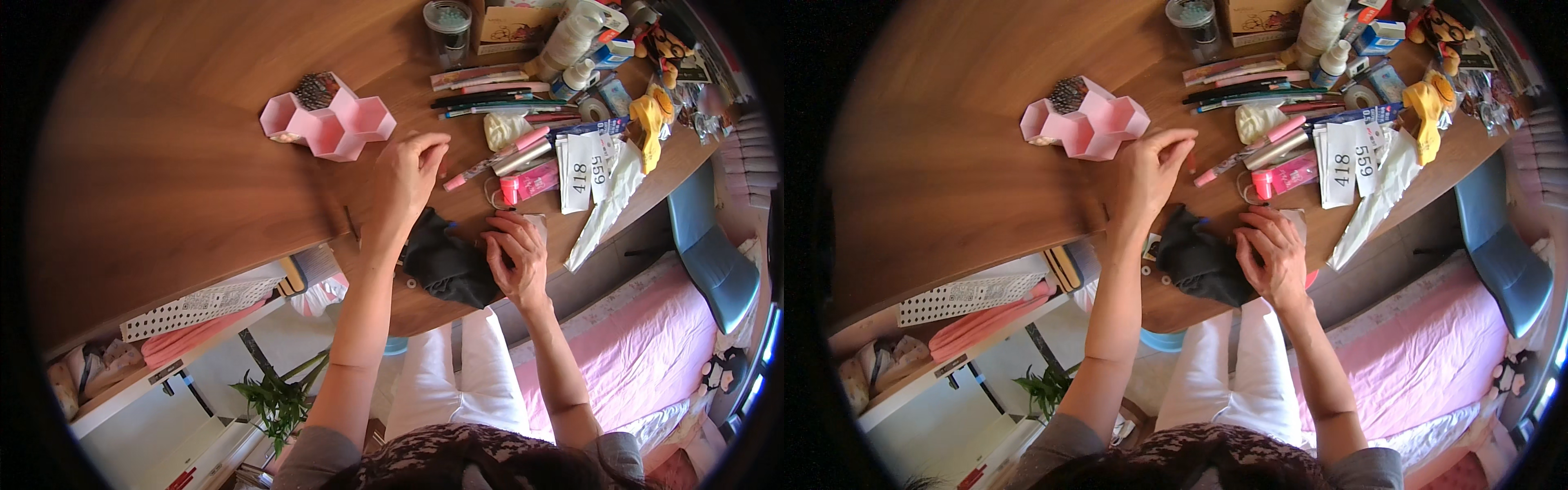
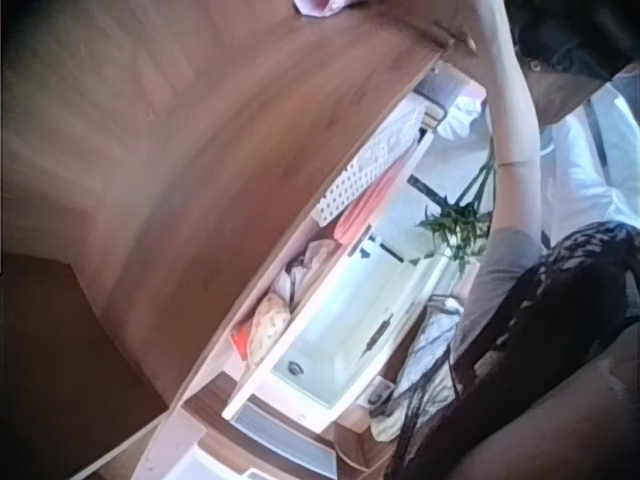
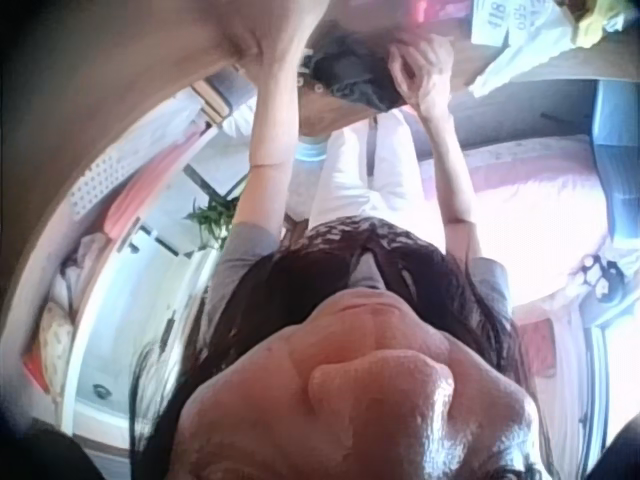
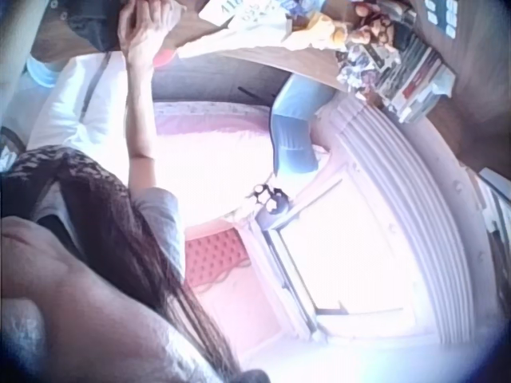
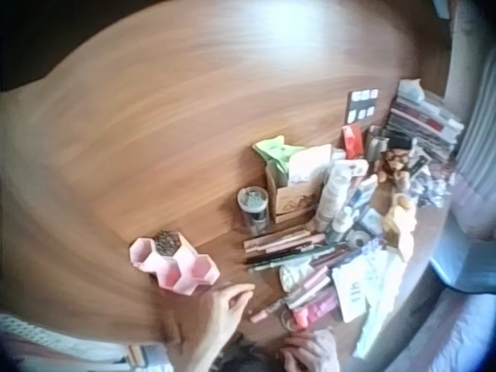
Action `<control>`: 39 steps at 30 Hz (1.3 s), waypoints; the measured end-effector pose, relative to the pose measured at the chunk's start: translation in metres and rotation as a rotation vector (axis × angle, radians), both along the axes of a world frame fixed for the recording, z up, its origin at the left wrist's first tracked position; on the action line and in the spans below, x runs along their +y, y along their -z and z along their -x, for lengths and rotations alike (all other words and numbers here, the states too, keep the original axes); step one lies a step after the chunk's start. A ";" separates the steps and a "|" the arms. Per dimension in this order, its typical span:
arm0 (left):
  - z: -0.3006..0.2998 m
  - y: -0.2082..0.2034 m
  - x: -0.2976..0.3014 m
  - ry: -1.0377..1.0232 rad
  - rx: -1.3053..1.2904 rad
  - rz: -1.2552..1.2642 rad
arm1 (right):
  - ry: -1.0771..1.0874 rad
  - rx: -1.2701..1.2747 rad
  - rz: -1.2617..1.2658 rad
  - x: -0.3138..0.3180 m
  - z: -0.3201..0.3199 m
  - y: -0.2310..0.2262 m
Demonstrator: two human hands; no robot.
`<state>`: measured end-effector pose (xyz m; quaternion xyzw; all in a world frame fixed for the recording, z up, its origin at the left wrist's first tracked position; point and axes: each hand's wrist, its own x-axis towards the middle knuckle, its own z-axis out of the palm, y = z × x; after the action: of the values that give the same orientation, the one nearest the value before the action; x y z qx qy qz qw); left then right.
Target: The person organizes a cluttered desk by placing various pens, pencils, and markers into a pink hexagonal organizer. They sort the items one by one and place them into the compartments.
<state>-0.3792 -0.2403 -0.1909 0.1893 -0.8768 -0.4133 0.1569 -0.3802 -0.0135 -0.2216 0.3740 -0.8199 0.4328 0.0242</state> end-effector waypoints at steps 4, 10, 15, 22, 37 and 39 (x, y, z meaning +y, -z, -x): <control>0.005 -0.009 0.017 0.075 -0.142 -0.184 | 0.011 -0.006 0.004 0.002 0.000 0.000; 0.079 0.007 0.008 0.227 0.309 0.280 | 0.008 0.003 0.006 0.003 0.002 0.001; 0.127 0.037 -0.002 0.265 0.210 0.469 | 0.004 -0.003 0.025 0.003 0.001 0.002; 0.116 0.026 -0.005 0.244 0.059 0.336 | 0.016 0.001 0.039 0.005 0.003 0.003; 0.078 0.022 -0.037 0.160 -0.184 -0.377 | 0.022 -0.007 0.029 0.006 0.003 0.003; 0.074 0.017 -0.027 0.105 -0.107 -0.272 | 0.026 -0.005 0.023 0.007 0.003 0.005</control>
<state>-0.4531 -0.2669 -0.2078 0.1842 -0.8285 -0.5252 0.0612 -0.3831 -0.0065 -0.2263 0.3618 -0.8199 0.4426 0.0322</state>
